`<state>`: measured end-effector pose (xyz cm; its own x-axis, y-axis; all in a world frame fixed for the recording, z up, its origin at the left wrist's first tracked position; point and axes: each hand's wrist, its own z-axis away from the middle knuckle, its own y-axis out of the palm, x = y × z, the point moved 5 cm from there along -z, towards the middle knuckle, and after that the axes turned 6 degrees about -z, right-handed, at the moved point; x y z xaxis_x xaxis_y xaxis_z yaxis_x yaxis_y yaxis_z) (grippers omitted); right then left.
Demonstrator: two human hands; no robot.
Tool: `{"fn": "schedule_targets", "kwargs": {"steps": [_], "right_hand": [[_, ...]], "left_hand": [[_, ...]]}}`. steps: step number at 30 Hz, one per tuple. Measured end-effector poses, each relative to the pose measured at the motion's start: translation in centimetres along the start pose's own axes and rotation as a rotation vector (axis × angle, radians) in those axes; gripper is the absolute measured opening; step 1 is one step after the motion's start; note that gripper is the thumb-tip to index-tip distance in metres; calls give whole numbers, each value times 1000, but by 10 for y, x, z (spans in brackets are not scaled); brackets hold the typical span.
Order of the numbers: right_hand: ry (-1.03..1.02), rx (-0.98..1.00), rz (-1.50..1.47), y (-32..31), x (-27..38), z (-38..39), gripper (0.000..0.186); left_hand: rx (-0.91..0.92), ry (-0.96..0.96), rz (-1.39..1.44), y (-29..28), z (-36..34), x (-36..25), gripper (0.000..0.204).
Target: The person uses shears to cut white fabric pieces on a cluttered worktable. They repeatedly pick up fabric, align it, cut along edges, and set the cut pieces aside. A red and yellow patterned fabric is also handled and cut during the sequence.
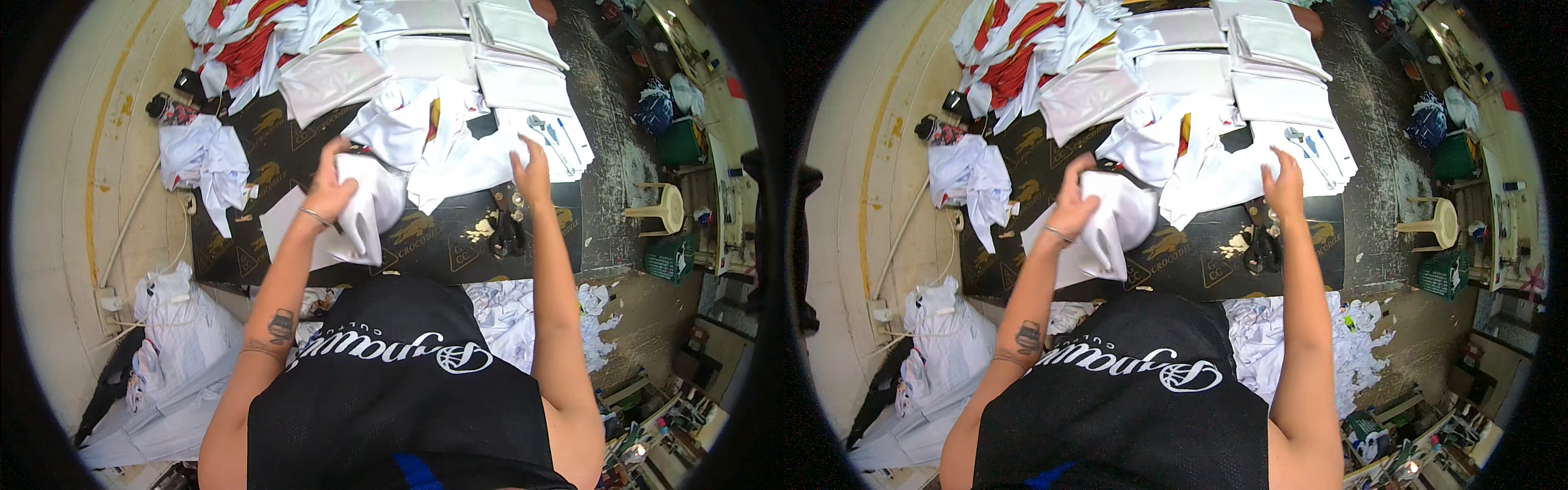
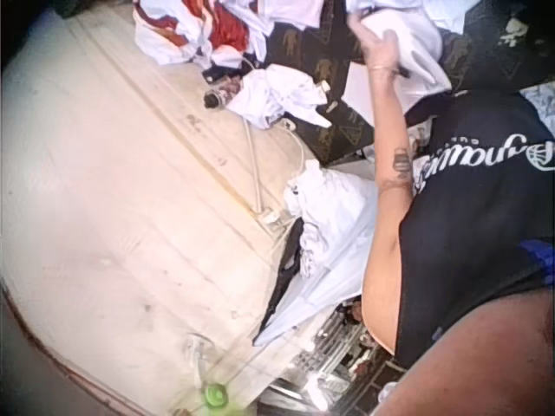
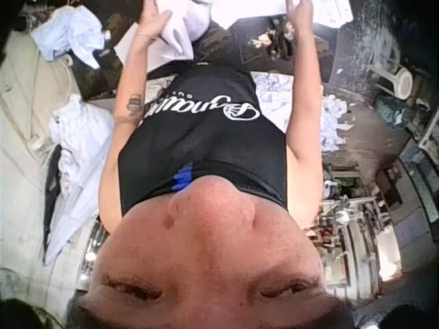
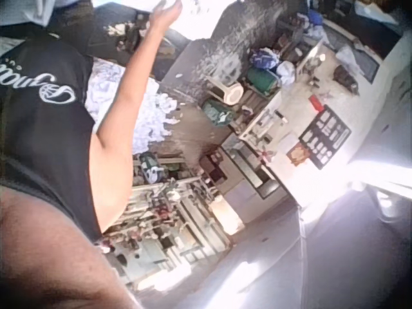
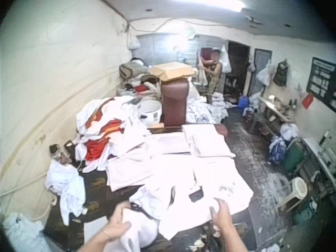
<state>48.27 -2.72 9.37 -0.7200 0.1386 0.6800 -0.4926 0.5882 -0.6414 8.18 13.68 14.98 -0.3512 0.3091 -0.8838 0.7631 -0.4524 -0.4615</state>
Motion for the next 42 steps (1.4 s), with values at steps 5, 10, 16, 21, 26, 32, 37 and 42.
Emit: {"fn": "schedule_targets", "kwargs": {"steps": [5,10,16,21,26,32,37,42], "right_hand": [[8,54,258,14,-63,-104,43],[13,257,414,51,-111,-141,38],[51,23,91,20,-104,-193,36],[64,230,-487,-51,6,-195,22],[-182,423,-421,26,166,-109,23],[-135,951,5,193,225,71,58],[-303,691,68,203,190,136,73],[322,791,-28,211,176,146,51]], "left_hand": [[-139,13,244,-59,-90,-121,75],[-663,183,302,-91,-156,-129,79],[-588,-278,277,-93,-151,42,81],[-15,-533,-803,-133,14,176,48],[1,-355,-1012,-135,141,221,23],[-420,-499,-297,-177,148,187,27],[-290,-422,-241,-208,145,97,58],[-296,-48,-232,-197,111,-25,56]]}}
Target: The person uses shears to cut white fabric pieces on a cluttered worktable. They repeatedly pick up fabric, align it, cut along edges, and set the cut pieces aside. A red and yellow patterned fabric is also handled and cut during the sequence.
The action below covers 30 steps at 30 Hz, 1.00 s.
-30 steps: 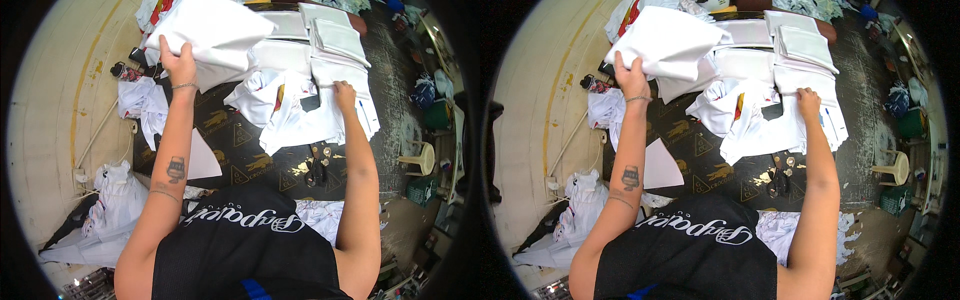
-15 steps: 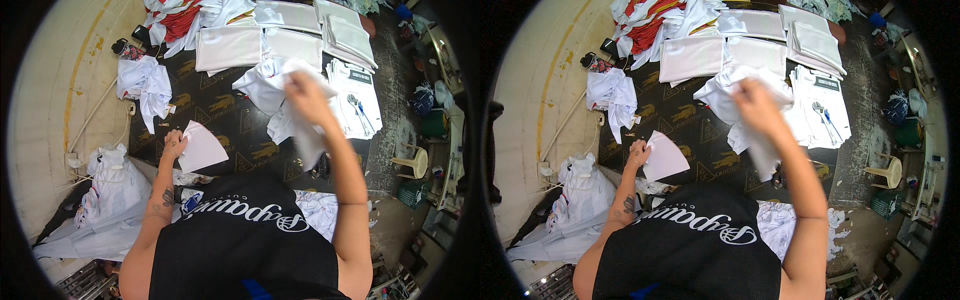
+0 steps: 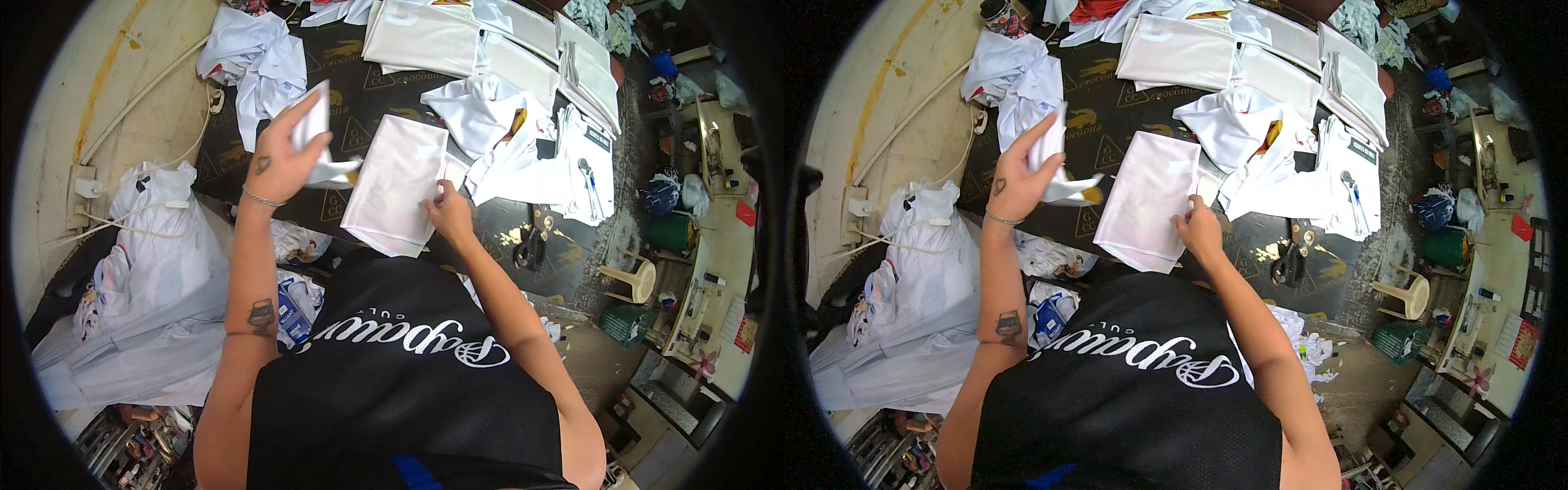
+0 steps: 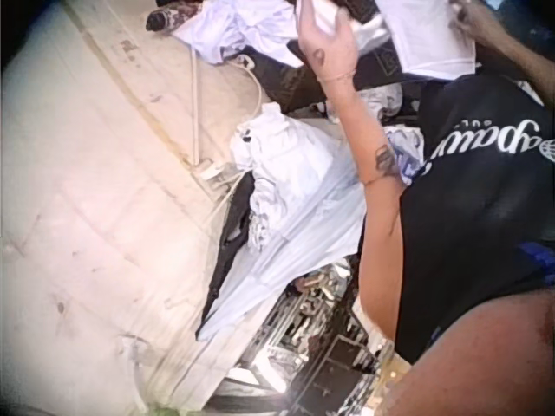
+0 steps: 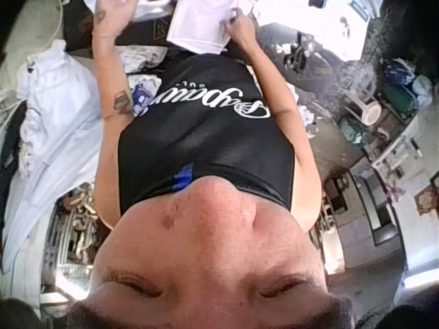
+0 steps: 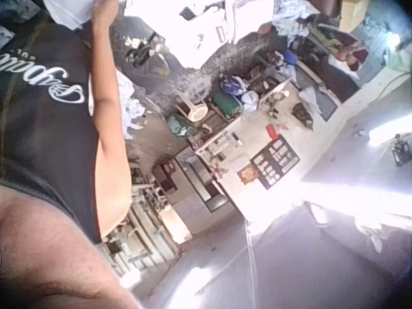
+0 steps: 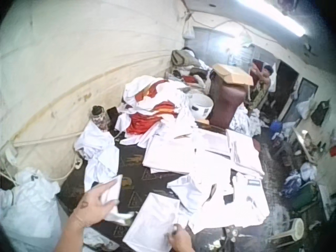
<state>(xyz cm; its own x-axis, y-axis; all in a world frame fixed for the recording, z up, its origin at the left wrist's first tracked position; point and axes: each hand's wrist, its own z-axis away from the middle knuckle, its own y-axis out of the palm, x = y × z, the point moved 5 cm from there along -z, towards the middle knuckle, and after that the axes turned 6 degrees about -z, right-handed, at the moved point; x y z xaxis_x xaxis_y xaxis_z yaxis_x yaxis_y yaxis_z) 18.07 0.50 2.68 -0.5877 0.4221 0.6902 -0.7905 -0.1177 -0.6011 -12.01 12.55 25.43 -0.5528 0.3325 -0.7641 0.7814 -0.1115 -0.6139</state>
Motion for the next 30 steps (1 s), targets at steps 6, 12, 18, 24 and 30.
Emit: {"fn": "schedule_targets", "kwargs": {"steps": [6,12,18,24,30], "right_hand": [[-461,1,-318,34,112,-4,32],[-562,257,-210,61,113,12,39],[-41,-316,-353,-14,-36,58,29],[-417,-275,-66,-10,4,50,31],[-652,-21,387,30,45,19,44]], "left_hand": [[-13,415,329,27,-37,-132,61],[107,384,501,64,-49,-128,64],[376,81,140,103,-1,59,72],[100,-421,-606,68,67,220,65],[386,-191,-32,88,37,149,66]]}}
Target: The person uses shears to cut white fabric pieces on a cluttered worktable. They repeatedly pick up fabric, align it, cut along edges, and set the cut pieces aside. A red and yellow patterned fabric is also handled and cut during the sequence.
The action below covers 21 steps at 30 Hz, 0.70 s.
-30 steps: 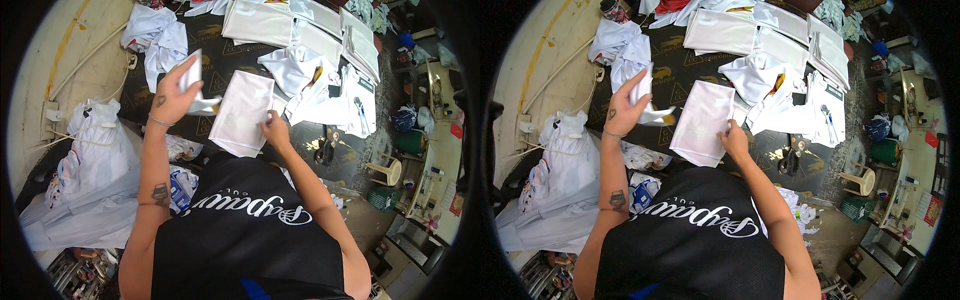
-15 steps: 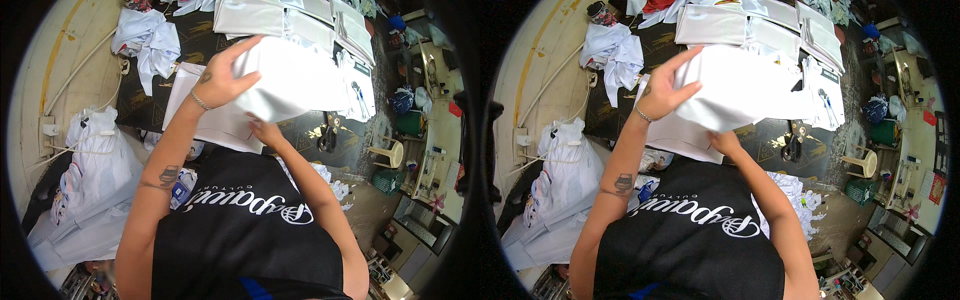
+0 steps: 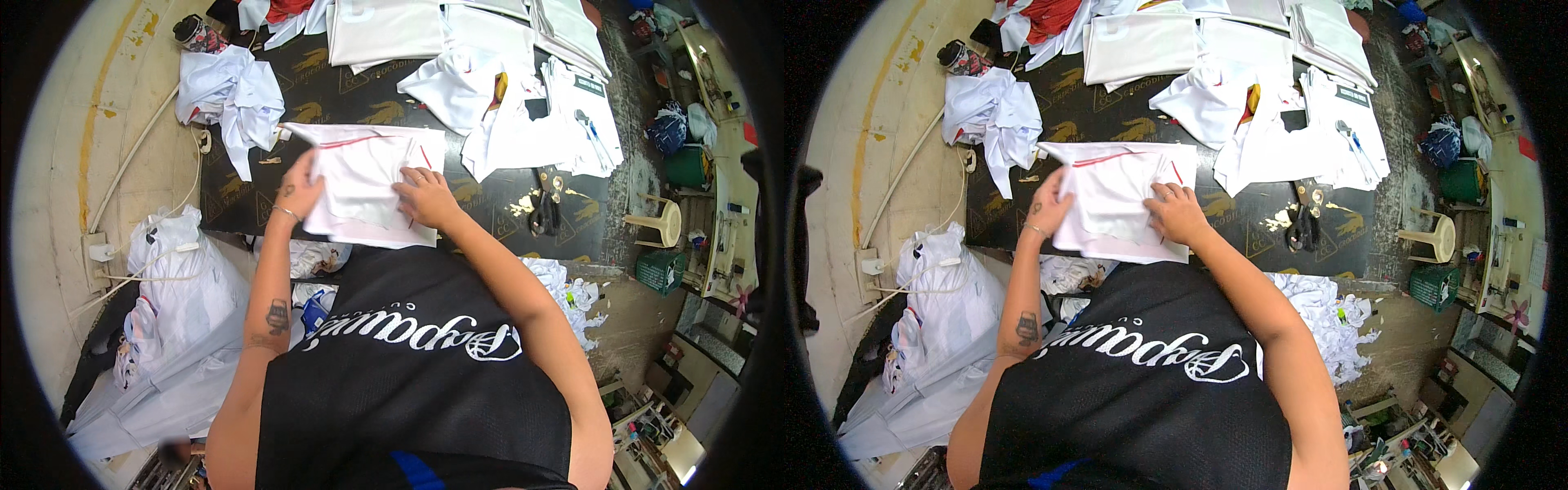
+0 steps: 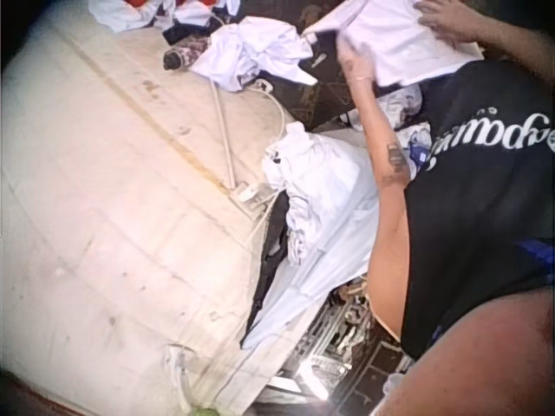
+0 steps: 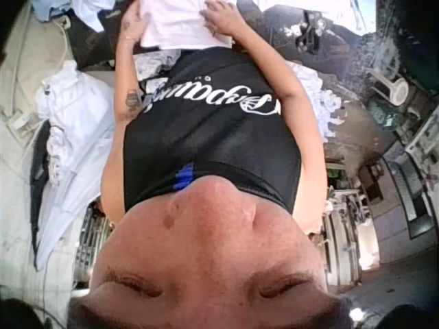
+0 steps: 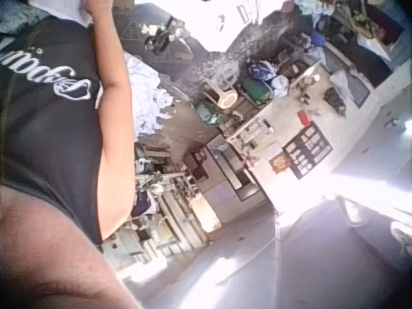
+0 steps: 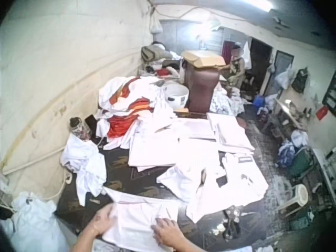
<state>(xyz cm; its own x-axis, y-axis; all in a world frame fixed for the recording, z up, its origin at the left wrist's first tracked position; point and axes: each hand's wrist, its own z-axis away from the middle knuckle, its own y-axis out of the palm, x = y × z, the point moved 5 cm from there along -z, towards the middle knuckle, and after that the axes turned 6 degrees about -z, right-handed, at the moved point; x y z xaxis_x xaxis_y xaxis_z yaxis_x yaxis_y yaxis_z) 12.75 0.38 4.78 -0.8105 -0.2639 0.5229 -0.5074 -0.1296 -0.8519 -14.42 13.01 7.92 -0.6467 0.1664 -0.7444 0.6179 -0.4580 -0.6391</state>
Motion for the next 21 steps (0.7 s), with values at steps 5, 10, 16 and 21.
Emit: {"fn": "schedule_targets", "kwargs": {"steps": [5,10,16,21], "right_hand": [[463,-412,-571,-50,-75,43,40],[521,-636,-124,-124,-120,31,77],[514,-413,213,-102,-164,-41,85],[595,-776,-375,-124,-236,-33,51]], "left_hand": [[75,-252,56,31,-11,-47,57],[203,-399,-367,125,-20,-40,44],[-42,-25,425,96,-94,-145,42],[-311,297,530,10,-165,-256,61]]}}
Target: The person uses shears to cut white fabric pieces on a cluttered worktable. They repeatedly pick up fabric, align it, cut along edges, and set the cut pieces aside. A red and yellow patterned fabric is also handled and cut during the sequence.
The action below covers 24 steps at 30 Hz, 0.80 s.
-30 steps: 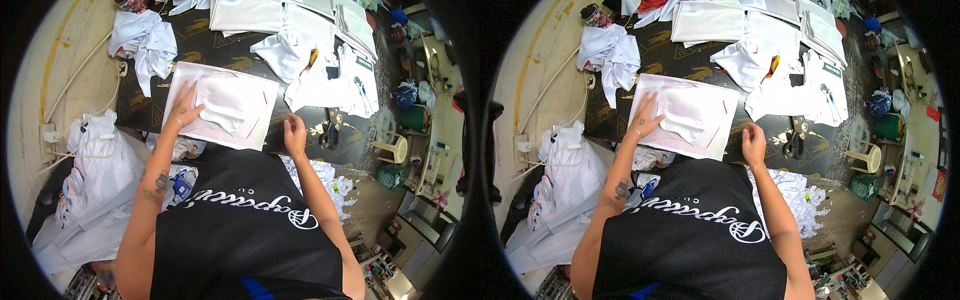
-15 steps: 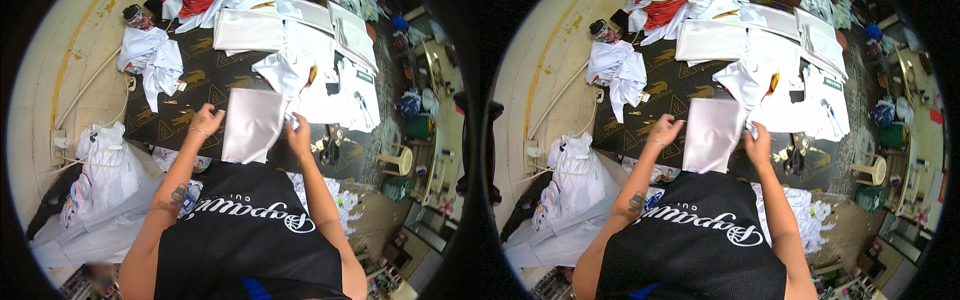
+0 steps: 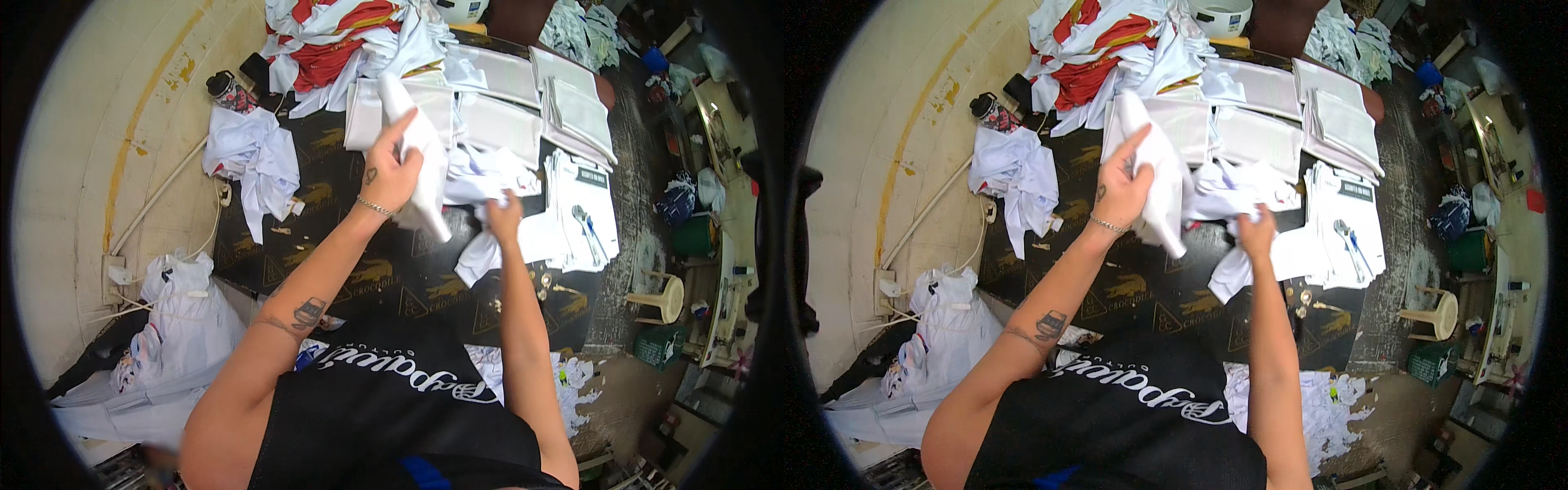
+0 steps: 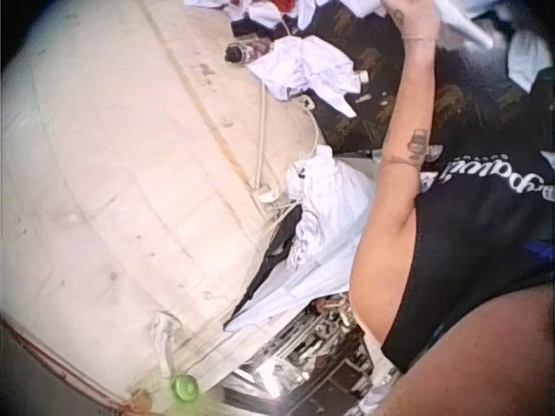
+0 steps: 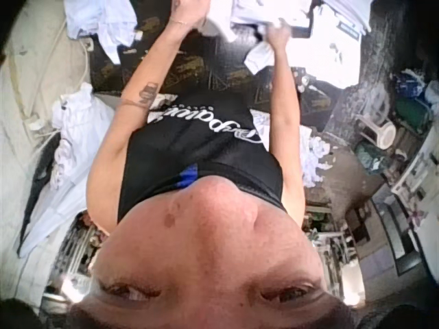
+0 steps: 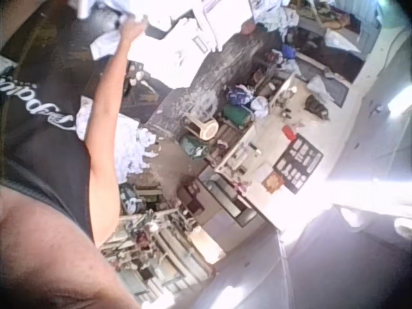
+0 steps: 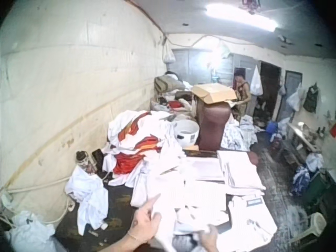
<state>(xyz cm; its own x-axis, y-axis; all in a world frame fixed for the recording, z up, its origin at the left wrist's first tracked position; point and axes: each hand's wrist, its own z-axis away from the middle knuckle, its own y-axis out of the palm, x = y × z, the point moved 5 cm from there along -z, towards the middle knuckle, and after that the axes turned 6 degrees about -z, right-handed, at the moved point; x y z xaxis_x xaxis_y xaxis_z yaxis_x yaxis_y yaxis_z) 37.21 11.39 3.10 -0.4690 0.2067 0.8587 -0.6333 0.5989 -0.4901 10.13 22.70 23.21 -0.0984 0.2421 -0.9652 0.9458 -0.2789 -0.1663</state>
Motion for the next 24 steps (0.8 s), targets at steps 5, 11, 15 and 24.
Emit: {"fn": "schedule_targets", "kwargs": {"steps": [5,11,15,24], "right_hand": [[20,-329,-687,-162,26,-83,46],[-161,-400,-763,-313,70,-139,32],[-76,-581,-707,-336,-2,-142,39],[88,-237,251,-223,-45,-84,74]], "left_hand": [[-475,232,12,1,-68,38,62],[8,-468,-571,31,-51,180,89],[-149,-194,-901,-27,-122,175,74],[83,-309,-1409,-263,-449,209,55]]}}
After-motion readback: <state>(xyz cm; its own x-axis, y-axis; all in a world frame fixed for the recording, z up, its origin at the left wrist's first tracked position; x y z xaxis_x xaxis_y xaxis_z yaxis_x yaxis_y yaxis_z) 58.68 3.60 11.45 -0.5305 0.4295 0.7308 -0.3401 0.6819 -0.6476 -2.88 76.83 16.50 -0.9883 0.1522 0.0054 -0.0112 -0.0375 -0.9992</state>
